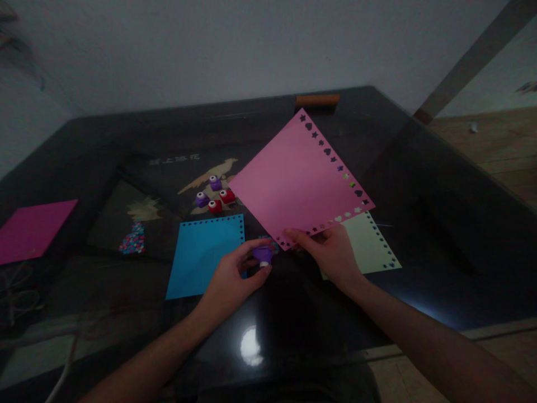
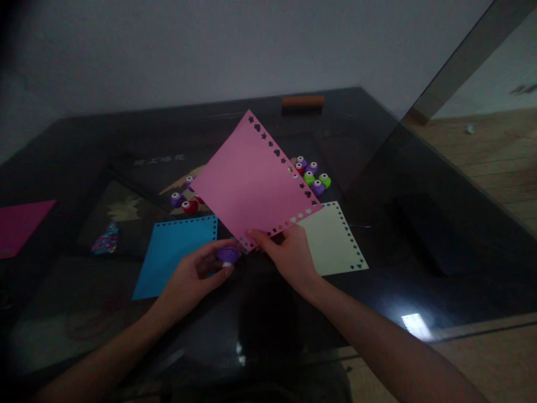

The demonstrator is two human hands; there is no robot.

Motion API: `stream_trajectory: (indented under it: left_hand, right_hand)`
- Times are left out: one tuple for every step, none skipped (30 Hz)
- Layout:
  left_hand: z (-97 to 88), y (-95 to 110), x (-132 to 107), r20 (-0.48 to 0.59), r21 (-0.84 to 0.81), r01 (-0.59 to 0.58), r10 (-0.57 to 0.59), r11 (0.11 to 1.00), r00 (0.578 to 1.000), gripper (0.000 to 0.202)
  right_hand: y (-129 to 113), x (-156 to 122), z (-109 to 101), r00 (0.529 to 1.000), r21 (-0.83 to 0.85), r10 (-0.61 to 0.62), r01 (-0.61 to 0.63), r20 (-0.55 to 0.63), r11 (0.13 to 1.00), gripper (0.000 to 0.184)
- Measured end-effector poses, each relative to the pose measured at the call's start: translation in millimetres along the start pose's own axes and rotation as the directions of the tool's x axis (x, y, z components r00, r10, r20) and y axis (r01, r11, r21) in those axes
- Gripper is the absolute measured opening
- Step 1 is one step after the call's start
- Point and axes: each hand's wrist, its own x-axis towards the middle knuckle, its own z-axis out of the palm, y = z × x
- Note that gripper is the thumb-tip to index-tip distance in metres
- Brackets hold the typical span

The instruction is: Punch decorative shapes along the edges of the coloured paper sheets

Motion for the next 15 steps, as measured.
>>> stream_trajectory:
  left_hand:
    - [0.2,-2,-1,0.003,0.024,-0.015,0.015,1.000,1.000,0.040]
    - [0.5,-3,-1,0.004,0.052,-0.033,0.033,0.998,0.999,0.041]
    - [0.6,-5,-2,0.006,0.082,-0.053,0.052,0.995,0.999,0.042]
    - [0.7,-7,-2,0.005,0.112,-0.073,0.073,0.991,0.997,0.043]
    - [0.6,-9,-2,0.003,0.142,-0.094,0.095,0.985,0.995,0.044]
    - [0.3,-10,-2,0.001,0.172,-0.114,0.116,0.978,0.993,0.044]
    - [0.0,-12,-2,-0.001,0.204,-0.134,0.137,0.970,0.991,0.045]
    - [-0.4,-13,-2,-0.003,0.237,-0.155,0.160,0.959,0.987,0.045]
    - [-0.9,-14,-2,-0.005,0.271,-0.178,0.187,0.946,0.982,0.045]
    - [-1.3,-15,-2,-0.001,0.306,-0.205,0.215,0.930,0.977,0.045]
    - [-1.7,-15,-1,0.006,0.339,-0.233,0.245,0.912,0.969,0.045]
    - [-2.0,-16,-1,0.013,0.371,-0.262,0.277,0.891,0.961,0.046]
    - [-2.3,-17,0,0.023,0.402,-0.292,0.309,0.868,0.951,0.046]
    - [-2.6,-17,0,0.032,0.431,-0.317,0.337,0.845,0.941,0.047]
    - [-2.9,-18,1,0.039,0.459,-0.337,0.360,0.822,0.932,0.048]
  right_hand:
    - [-1,0,-1,1.000,-0.008,0.000,0.000,-0.003,1.000,0.021]
    - [-2,0,-1,1.000,-0.015,0.000,0.000,-0.005,1.000,0.021]
    - [-3,0,-2,1.000,-0.019,0.001,-0.001,-0.007,1.000,0.022]
    - [-4,1,-2,1.000,-0.017,0.002,-0.002,-0.009,1.000,0.021]
    - [-4,1,-2,1.000,-0.010,0.005,-0.005,-0.009,1.000,0.021]
    - [-4,1,-3,1.000,0.001,0.008,-0.008,-0.010,1.000,0.020]
    - [-4,1,-3,1.000,0.014,0.011,-0.011,-0.011,1.000,0.019]
    - [-4,0,-3,1.000,0.024,0.013,-0.013,-0.010,1.000,0.019]
    - [-5,0,-3,1.000,0.026,0.013,-0.013,-0.009,1.000,0.018]
    - [-5,0,-3,1.000,0.022,0.011,-0.011,-0.007,1.000,0.018]
    - [-5,0,-3,1.000,0.018,0.009,-0.009,-0.006,1.000,0.018]
    - [-5,-1,-3,1.000,0.017,0.009,-0.009,-0.003,1.000,0.019]
    - [-5,-1,-3,1.000,0.021,0.012,-0.012,0.000,1.000,0.019]
    - [-5,-1,-3,1.000,0.032,0.015,-0.015,0.001,0.999,0.018]
    - [-5,-1,-3,1.000,0.044,0.018,-0.018,0.003,0.999,0.018]
